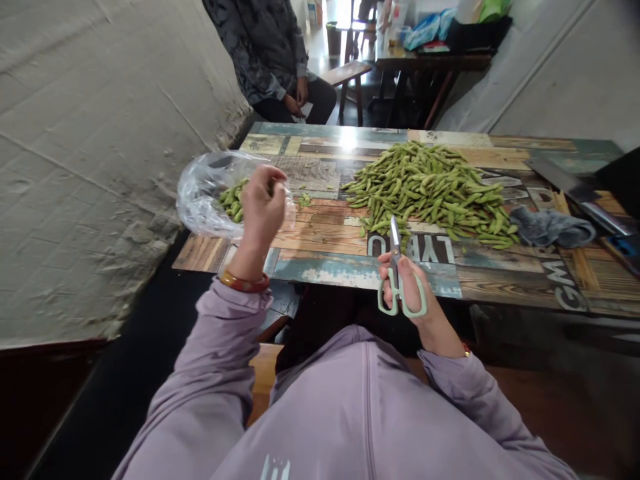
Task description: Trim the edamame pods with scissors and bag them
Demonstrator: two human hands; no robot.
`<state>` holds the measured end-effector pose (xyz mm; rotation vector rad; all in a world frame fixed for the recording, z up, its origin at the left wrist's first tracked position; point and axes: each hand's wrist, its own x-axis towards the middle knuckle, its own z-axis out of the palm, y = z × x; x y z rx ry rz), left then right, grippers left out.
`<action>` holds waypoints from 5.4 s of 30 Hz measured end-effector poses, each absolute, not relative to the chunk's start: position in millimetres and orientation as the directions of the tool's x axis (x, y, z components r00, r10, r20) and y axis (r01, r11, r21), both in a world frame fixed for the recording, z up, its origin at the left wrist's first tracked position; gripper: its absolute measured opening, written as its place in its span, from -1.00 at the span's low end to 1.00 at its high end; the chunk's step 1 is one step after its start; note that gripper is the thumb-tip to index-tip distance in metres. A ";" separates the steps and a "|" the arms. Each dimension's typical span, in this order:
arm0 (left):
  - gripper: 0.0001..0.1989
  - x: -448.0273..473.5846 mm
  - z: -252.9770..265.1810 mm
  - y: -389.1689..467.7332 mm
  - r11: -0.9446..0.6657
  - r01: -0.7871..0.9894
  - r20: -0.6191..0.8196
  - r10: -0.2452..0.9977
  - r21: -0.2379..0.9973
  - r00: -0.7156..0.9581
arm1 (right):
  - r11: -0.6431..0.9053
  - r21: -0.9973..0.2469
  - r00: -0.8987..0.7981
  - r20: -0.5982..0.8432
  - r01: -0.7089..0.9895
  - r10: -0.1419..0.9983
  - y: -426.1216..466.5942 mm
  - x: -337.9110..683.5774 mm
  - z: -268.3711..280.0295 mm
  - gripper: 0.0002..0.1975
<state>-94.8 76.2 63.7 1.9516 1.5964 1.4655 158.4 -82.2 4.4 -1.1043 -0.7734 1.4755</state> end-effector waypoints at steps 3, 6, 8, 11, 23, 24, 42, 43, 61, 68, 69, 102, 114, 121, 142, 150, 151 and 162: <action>-0.88 -132.4 70.4 99.1 -0.299 0.729 0.559 0.818 0.615 -0.136 | -0.184 -0.916 0.032 -0.209 -0.356 0.977 -81.4 157.8 5.5 -0.46; -0.75 -140.9 67.6 104.3 -0.279 0.814 0.563 0.823 0.510 -0.071 | -0.171 -0.914 0.044 -0.201 -0.369 0.979 -81.2 157.3 5.4 -0.46; -0.81 -126.6 60.1 99.5 -0.327 0.811 0.555 0.832 0.485 0.004 | -0.168 -0.907 0.045 -0.200 -0.386 0.979 -81.2 157.1 5.1 -0.46; -0.87 -85.2 44.5 87.4 -0.410 0.778 0.478 0.863 0.475 0.163 | -0.172 -0.899 0.042 -0.206 -0.402 0.978 -81.0 157.1 4.7 -0.47; -0.76 23.4 18.0 68.7 -0.574 0.727 0.203 0.817 0.376 0.540 | -0.185 -0.899 0.017 -0.209 -0.397 0.978 -78.9 158.0 -0.1 -0.49; -0.76 24.5 17.0 69.2 -0.573 0.735 0.189 0.818 0.362 0.544 | -0.191 -0.898 0.014 -0.214 -0.397 0.977 -78.9 157.9 -0.2 -0.49; -0.93 6.8 13.6 57.3 -0.305 0.321 0.201 0.927 0.897 0.317 | -0.205 -0.904 -0.009 -0.218 -0.374 0.976 -78.4 158.5 -0.5 -0.48; -0.91 4.0 15.3 52.8 -0.199 0.195 0.138 0.948 0.960 0.287 | -0.206 -0.908 -0.010 -0.217 -0.365 0.976 -78.5 158.5 -0.2 -0.48; -0.61 -13.3 7.1 11.5 0.288 -0.314 -0.134 0.892 0.905 0.431 | -0.131 -0.988 -0.248 -0.147 0.081 0.958 -93.1 163.0 15.1 -0.53; -0.59 -14.2 11.3 9.5 0.302 -0.279 -0.166 0.890 0.911 0.424 | -0.126 -0.971 -0.241 -0.174 0.202 0.955 -95.6 161.5 17.8 -0.60; -0.59 -14.4 11.7 9.3 0.298 -0.271 -0.163 0.890 0.915 0.427 | -0.118 -0.970 -0.243 -0.170 0.214 0.955 -95.1 160.7 18.1 -0.61; -0.64 -12.2 9.0 9.1 0.217 -0.305 -0.103 0.931 0.927 0.350 | -0.239 -0.971 -0.118 -0.237 -0.001 0.964 -91.1 143.7 7.3 -0.47; -0.63 -16.1 6.6 13.8 0.317 -0.458 -0.179 0.931 0.830 0.319 | -0.166 -0.984 -0.175 -0.176 0.072 0.969 -96.5 149.0 0.2 -0.55; -0.61 -14.8 4.9 12.9 0.312 -0.469 -0.165 0.930 0.826 0.329 | -0.067 -0.994 -0.274 -0.088 0.084 0.958 -95.8 147.9 -6.1 -0.59; -0.65 -11.1 0.0 4.4 0.191 -0.357 -0.059 0.935 0.914 0.350 | -0.159 -0.970 -0.133 -0.184 0.184 0.974 -89.7 129.4 1.8 -0.58; -0.76 -13.6 2.8 7.9 0.260 -0.420 -0.129 0.940 0.869 0.315 | -0.180 -0.982 -0.061 -0.177 -0.056 0.982 -89.9 142.0 4.3 -0.51; -0.77 -14.5 4.2 9.8 0.281 -0.446 -0.147 0.939 0.850 0.312 | -0.166 -0.981 -0.030 -0.164 -0.095 0.986 -88.1 147.6 5.8 -0.50; -0.80 -8.5 18.1 40.2 0.050 0.004 -0.048 0.951 0.999 0.305 | -0.143 -0.953 0.061 -0.164 -0.267 0.985 -71.6 174.6 2.1 -0.45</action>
